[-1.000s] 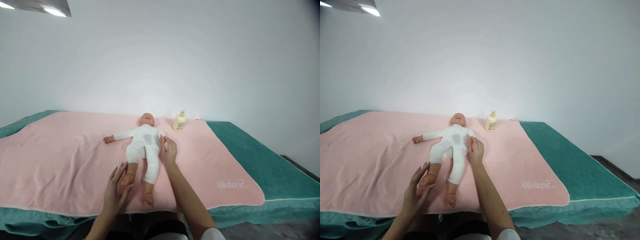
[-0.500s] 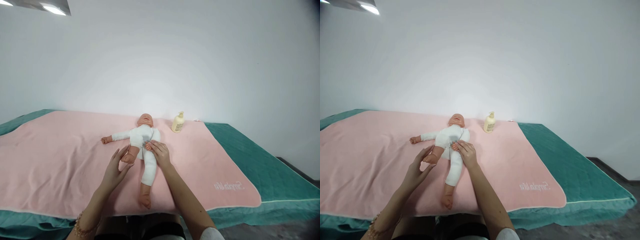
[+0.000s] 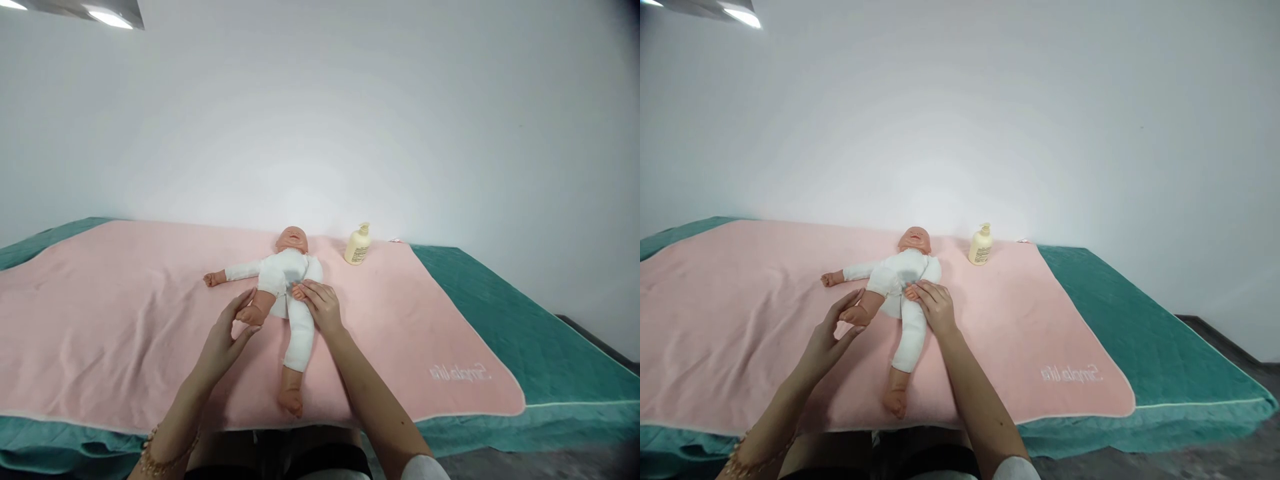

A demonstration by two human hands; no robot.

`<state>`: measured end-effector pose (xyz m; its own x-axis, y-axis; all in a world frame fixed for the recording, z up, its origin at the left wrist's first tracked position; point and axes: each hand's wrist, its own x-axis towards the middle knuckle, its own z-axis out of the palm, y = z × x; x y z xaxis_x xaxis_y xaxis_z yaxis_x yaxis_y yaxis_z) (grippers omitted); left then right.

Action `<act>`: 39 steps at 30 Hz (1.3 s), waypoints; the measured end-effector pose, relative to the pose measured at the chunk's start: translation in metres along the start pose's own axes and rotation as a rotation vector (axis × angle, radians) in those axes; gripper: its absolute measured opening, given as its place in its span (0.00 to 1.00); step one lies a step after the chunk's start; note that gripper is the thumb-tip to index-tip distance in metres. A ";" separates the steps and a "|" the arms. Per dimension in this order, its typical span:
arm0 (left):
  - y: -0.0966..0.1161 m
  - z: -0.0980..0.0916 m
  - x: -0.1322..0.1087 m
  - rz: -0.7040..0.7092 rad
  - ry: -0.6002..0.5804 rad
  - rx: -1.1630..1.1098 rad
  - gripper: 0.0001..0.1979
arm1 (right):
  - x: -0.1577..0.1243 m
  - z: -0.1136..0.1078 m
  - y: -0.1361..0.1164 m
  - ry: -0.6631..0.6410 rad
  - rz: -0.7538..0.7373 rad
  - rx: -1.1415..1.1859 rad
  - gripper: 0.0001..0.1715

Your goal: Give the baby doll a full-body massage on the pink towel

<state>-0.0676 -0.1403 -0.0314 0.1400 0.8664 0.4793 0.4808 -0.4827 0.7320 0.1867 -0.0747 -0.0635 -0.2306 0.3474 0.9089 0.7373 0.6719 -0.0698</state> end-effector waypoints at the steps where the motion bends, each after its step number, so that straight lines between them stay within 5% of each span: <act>1: 0.000 0.000 -0.002 0.020 0.008 0.009 0.29 | 0.000 0.000 0.000 0.004 0.015 -0.003 0.14; 7: -0.007 -0.004 -0.018 0.151 0.037 0.131 0.28 | -0.006 0.002 0.004 0.049 0.171 0.019 0.15; 15: -0.021 -0.017 -0.059 0.160 0.025 0.303 0.29 | -0.002 -0.005 0.005 0.392 0.911 0.285 0.24; 20: -0.028 -0.015 -0.085 0.160 -0.033 0.310 0.31 | -0.006 -0.007 0.023 0.628 1.066 0.387 0.26; 24: -0.029 -0.010 -0.097 0.160 -0.057 0.295 0.32 | -0.018 -0.007 0.043 0.678 1.253 0.305 0.24; 39: -0.025 0.006 -0.108 0.029 -0.029 0.276 0.25 | -0.023 -0.006 0.052 0.680 1.311 0.332 0.20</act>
<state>-0.0898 -0.2213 -0.1043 0.1803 0.8579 0.4811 0.6930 -0.4579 0.5569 0.2341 -0.0513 -0.0854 0.8534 0.5029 0.1369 -0.0115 0.2807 -0.9597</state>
